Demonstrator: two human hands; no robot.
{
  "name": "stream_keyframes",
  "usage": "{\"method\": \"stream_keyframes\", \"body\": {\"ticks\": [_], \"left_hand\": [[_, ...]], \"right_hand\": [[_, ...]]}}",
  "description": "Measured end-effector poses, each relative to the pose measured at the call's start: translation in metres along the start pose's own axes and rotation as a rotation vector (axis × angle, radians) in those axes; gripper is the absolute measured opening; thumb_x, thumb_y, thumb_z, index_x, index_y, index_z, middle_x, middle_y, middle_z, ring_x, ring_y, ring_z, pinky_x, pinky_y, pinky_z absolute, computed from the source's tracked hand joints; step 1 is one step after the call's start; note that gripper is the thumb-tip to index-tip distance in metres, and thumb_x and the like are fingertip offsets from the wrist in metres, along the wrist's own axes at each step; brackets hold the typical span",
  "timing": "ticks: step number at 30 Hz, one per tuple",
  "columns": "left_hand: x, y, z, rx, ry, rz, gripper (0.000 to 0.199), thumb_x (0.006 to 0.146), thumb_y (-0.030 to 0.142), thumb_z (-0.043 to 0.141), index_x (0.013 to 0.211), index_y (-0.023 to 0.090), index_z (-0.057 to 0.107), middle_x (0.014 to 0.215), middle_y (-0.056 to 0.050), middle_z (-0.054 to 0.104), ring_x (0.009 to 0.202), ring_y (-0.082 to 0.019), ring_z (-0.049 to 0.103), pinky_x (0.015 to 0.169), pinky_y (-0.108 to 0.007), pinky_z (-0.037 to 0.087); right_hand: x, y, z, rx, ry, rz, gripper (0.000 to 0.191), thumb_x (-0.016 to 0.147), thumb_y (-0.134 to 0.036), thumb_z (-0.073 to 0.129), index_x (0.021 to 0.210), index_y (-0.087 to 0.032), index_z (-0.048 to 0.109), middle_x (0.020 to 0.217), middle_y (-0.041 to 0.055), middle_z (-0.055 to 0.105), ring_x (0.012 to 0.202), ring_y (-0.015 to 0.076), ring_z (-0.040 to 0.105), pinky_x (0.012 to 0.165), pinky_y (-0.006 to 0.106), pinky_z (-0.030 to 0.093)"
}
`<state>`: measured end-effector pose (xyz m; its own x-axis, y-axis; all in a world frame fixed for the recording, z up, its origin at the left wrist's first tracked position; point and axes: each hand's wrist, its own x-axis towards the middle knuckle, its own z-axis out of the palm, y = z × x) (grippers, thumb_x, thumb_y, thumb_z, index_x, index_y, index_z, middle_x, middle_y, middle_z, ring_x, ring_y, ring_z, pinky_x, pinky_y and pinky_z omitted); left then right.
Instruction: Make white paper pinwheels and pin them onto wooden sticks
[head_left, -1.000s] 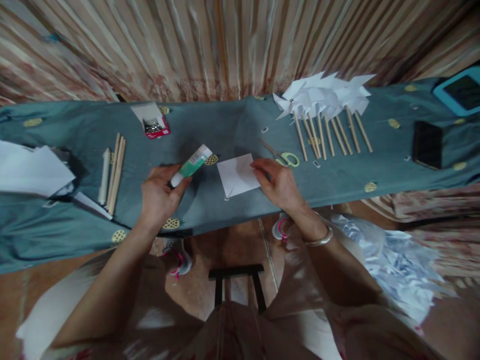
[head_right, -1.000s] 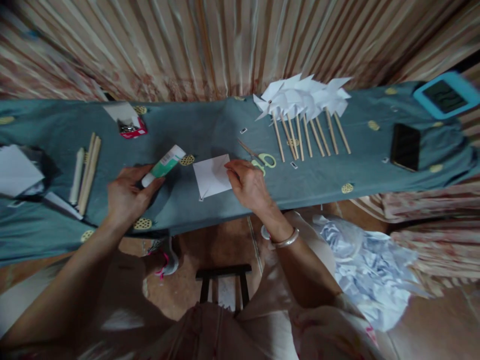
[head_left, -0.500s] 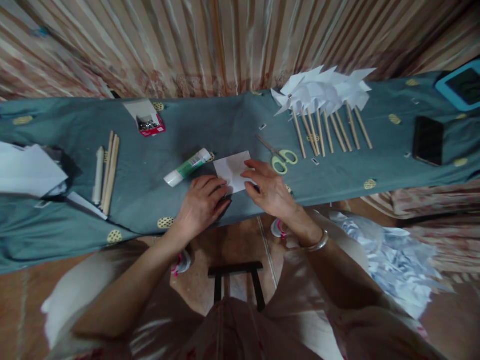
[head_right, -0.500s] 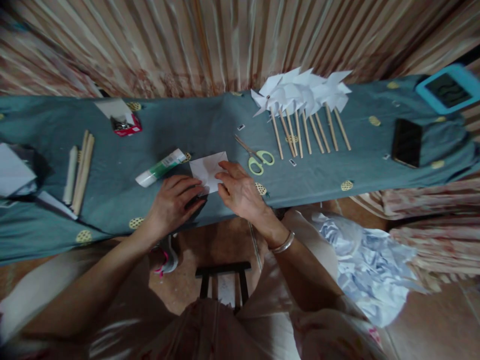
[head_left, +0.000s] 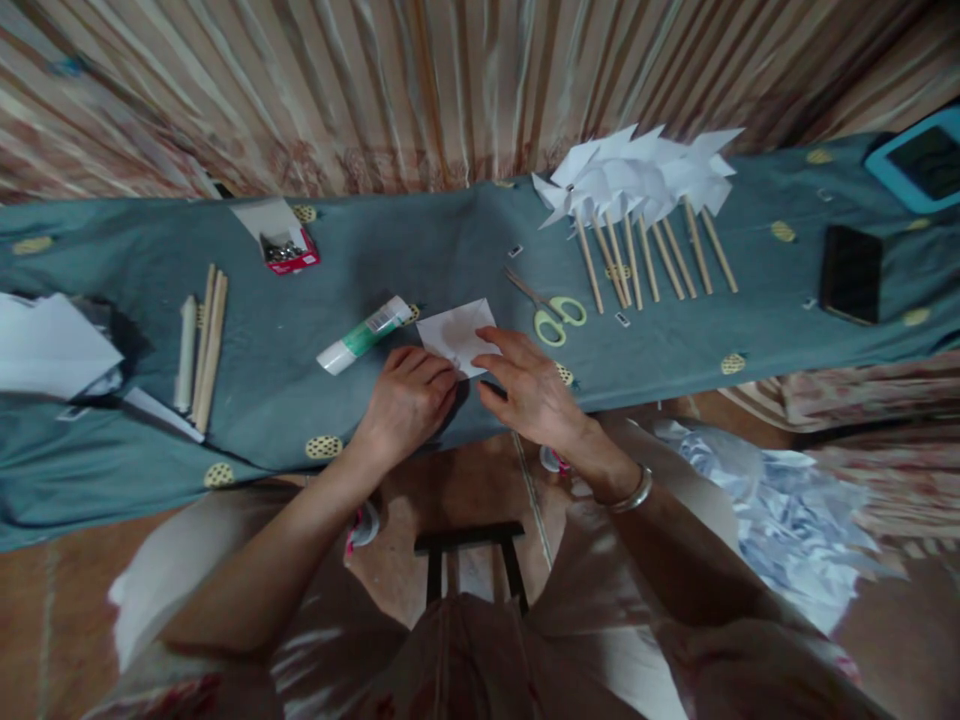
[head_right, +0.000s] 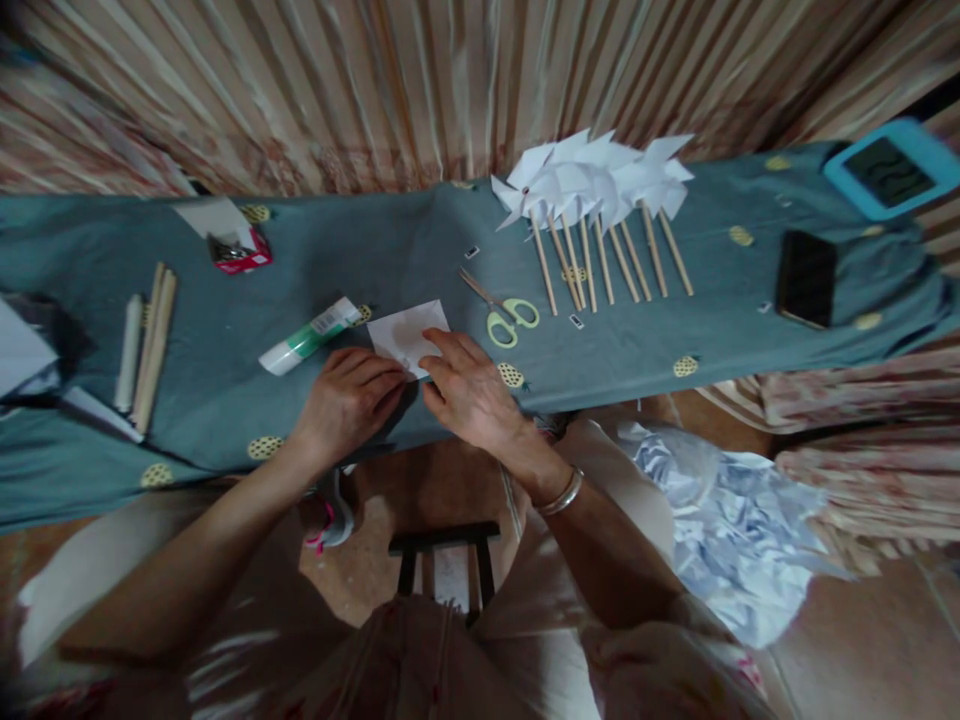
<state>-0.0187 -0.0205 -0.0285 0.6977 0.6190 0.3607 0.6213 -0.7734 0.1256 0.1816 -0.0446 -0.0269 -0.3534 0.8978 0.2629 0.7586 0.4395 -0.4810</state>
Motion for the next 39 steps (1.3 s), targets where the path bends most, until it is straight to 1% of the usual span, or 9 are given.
{"method": "stream_keyframes", "body": {"ticks": [5,8,13,18,23,27,31,35,39], "left_hand": [[0.0,-0.002,0.002,-0.036,0.001,-0.007,0.018,0.094,0.023,0.056,0.09,0.014,0.072,0.09,-0.008,0.074,0.085,-0.023,0.063,0.08,-0.039,0.048],[0.001,-0.002,0.004,-0.042,-0.028,-0.025,0.016,0.093,0.026,0.059,0.093,0.016,0.071,0.091,-0.008,0.074,0.086,-0.024,0.064,0.08,-0.04,0.049],[0.004,0.0,0.001,0.003,-0.061,-0.028,0.018,0.094,0.023,0.055,0.091,0.017,0.071,0.086,-0.007,0.072,0.084,-0.024,0.064,0.078,-0.039,0.049],[0.007,0.001,0.0,0.03,-0.034,0.017,0.022,0.095,0.018,0.051,0.085,0.013,0.071,0.081,-0.008,0.071,0.079,-0.023,0.063,0.075,-0.039,0.049],[0.01,0.006,-0.001,-0.047,0.033,0.032,0.023,0.095,0.018,0.05,0.085,0.013,0.07,0.079,-0.008,0.071,0.078,-0.022,0.064,0.076,-0.038,0.049],[0.007,0.008,-0.003,-0.145,0.065,0.0,0.021,0.095,0.025,0.054,0.092,0.013,0.071,0.089,-0.009,0.074,0.084,-0.023,0.065,0.079,-0.038,0.05],[0.002,0.007,0.002,-0.256,0.017,-0.033,0.017,0.094,0.026,0.059,0.1,0.015,0.072,0.098,-0.009,0.075,0.091,-0.023,0.066,0.08,-0.037,0.051],[0.0,0.008,0.008,-0.301,-0.032,-0.048,0.017,0.095,0.024,0.056,0.097,0.018,0.073,0.094,-0.007,0.075,0.089,-0.021,0.066,0.078,-0.036,0.05],[0.002,0.013,0.007,-0.318,-0.037,-0.051,0.021,0.097,0.026,0.054,0.095,0.016,0.072,0.089,-0.007,0.074,0.085,-0.021,0.066,0.077,-0.035,0.049]], "right_hand": [[-0.002,0.0,0.001,0.012,-0.019,-0.01,0.023,0.088,-0.016,0.056,0.107,-0.015,0.069,0.139,0.0164,0.059,0.128,0.0303,0.055,0.109,0.051,0.048],[-0.001,0.001,0.002,0.021,-0.017,0.007,0.023,0.088,-0.017,0.057,0.107,-0.016,0.069,0.139,0.0161,0.059,0.128,0.0311,0.055,0.109,0.052,0.047],[-0.002,0.001,0.002,0.031,-0.013,0.002,0.023,0.088,-0.017,0.057,0.108,-0.017,0.068,0.139,0.0152,0.058,0.128,0.0304,0.054,0.109,0.052,0.047],[-0.001,-0.001,0.002,-0.001,-0.01,-0.023,0.023,0.087,-0.017,0.059,0.108,-0.014,0.069,0.137,0.0174,0.06,0.126,0.0311,0.056,0.109,0.049,0.049],[0.001,-0.006,0.003,-0.003,0.01,-0.016,0.024,0.092,-0.014,0.048,0.101,-0.017,0.07,0.139,0.0154,0.059,0.126,0.0288,0.056,0.11,0.05,0.047],[-0.004,-0.003,0.002,0.059,0.037,0.013,0.022,0.094,-0.018,0.05,0.091,-0.02,0.072,0.137,0.0121,0.061,0.125,0.0273,0.057,0.107,0.049,0.049],[-0.014,0.0,0.001,0.117,0.051,0.061,0.016,0.093,-0.022,0.057,0.089,-0.021,0.073,0.135,0.0112,0.062,0.123,0.0264,0.059,0.105,0.048,0.051],[-0.021,-0.002,0.0,0.136,0.03,0.085,0.014,0.091,-0.022,0.059,0.09,-0.021,0.073,0.134,0.0113,0.062,0.124,0.0272,0.059,0.105,0.048,0.051],[-0.024,-0.004,-0.003,0.146,0.022,0.091,0.014,0.091,-0.022,0.057,0.09,-0.021,0.072,0.135,0.0107,0.062,0.126,0.027,0.058,0.106,0.048,0.05]]}}
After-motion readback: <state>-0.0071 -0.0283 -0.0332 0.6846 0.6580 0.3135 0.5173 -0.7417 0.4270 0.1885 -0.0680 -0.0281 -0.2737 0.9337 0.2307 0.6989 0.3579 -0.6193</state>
